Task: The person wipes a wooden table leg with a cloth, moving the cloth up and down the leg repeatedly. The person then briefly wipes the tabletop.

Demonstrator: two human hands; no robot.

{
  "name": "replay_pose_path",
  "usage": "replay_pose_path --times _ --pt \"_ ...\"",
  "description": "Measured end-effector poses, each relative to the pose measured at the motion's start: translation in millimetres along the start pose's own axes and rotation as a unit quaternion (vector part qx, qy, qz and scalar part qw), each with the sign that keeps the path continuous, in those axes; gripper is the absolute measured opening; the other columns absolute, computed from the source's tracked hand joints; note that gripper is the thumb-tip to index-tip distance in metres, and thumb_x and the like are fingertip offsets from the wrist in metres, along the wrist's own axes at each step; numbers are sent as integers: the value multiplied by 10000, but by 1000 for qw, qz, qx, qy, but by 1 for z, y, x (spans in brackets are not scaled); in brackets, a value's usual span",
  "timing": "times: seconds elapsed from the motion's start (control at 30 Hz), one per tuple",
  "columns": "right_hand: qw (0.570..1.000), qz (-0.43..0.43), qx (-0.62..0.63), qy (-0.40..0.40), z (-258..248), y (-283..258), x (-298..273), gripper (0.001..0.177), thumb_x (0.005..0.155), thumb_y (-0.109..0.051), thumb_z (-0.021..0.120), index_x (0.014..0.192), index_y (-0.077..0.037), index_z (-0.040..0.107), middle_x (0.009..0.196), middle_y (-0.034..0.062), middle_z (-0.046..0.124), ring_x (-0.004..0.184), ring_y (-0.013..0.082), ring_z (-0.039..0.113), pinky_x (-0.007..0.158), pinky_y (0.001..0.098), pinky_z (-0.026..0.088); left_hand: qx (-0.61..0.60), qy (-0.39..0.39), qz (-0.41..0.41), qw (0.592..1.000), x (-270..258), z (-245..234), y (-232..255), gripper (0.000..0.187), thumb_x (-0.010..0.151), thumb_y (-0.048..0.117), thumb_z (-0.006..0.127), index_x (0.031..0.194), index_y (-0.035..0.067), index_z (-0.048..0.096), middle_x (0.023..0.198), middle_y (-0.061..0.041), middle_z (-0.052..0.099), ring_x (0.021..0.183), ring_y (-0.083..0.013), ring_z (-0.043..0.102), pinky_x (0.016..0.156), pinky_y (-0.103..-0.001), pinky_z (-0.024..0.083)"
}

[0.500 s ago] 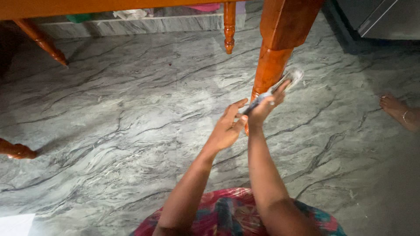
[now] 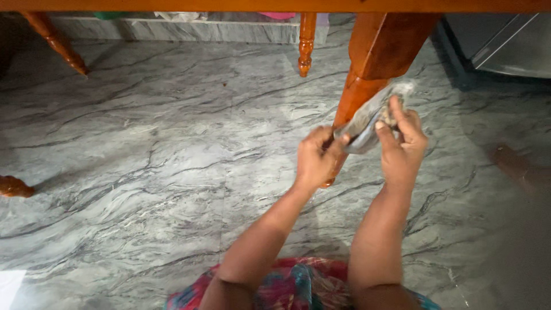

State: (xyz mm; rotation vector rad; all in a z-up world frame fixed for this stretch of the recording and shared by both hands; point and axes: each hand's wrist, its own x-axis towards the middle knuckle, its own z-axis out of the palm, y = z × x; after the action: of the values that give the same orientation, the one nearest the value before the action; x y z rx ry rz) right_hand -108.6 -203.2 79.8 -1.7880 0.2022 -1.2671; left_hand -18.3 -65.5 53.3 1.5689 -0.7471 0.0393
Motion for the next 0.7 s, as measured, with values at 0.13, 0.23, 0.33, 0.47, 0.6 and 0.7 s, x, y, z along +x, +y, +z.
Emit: replay_pose_path --times 0.13,0.23,0.33,0.47,0.6,0.7 --pt "994 -8 15 107 2 21 6 448 938 180 658 1322 -35 738 1001 -7 636 862 70 517 784 216 443 13 61 18 998 24 -10 23 183 991 229 713 1023 49 701 764 -112 629 639 -158 552 605 -322 454" --pt "985 -42 41 163 3 30 13 418 897 205 577 1221 13 758 1008 32 674 835 84 574 739 231 486 27 67 -86 994 34 -14 39 198 995 230 704 1013 33 692 632 -131 579 548 -174 486 532 -341 405" --pt "975 -15 55 217 5 31 19 416 880 179 526 1194 47 764 1068 65 659 827 114 594 726 261 499 -28 111 -31 993 40 -12 40 155 997 177 668 1053 32 680 673 -108 610 592 -148 526 565 -332 462" --pt "978 -82 -39 190 29 44 29 345 1100 -90 543 1386 59 664 1289 117 603 1130 225 628 1000 368 546 -51 133 21 990 56 16 25 189 991 143 595 1142 42 650 857 -92 704 730 -145 659 713 -304 550" --pt "989 -57 14 134 67 87 28 620 1189 -492 437 1431 69 543 1375 159 585 1279 287 596 1116 438 469 -166 97 81 978 70 49 -12 293 1088 173 468 1308 28 596 1182 -134 660 1091 -177 630 980 -323 500" --pt "981 61 118 142 70 126 20 735 1108 -622 427 1264 75 599 1234 160 645 1113 246 621 1013 419 533 -144 52 -99 983 72 71 -45 367 1104 288 456 1270 9 627 1077 -120 696 999 -160 614 906 -321 505"
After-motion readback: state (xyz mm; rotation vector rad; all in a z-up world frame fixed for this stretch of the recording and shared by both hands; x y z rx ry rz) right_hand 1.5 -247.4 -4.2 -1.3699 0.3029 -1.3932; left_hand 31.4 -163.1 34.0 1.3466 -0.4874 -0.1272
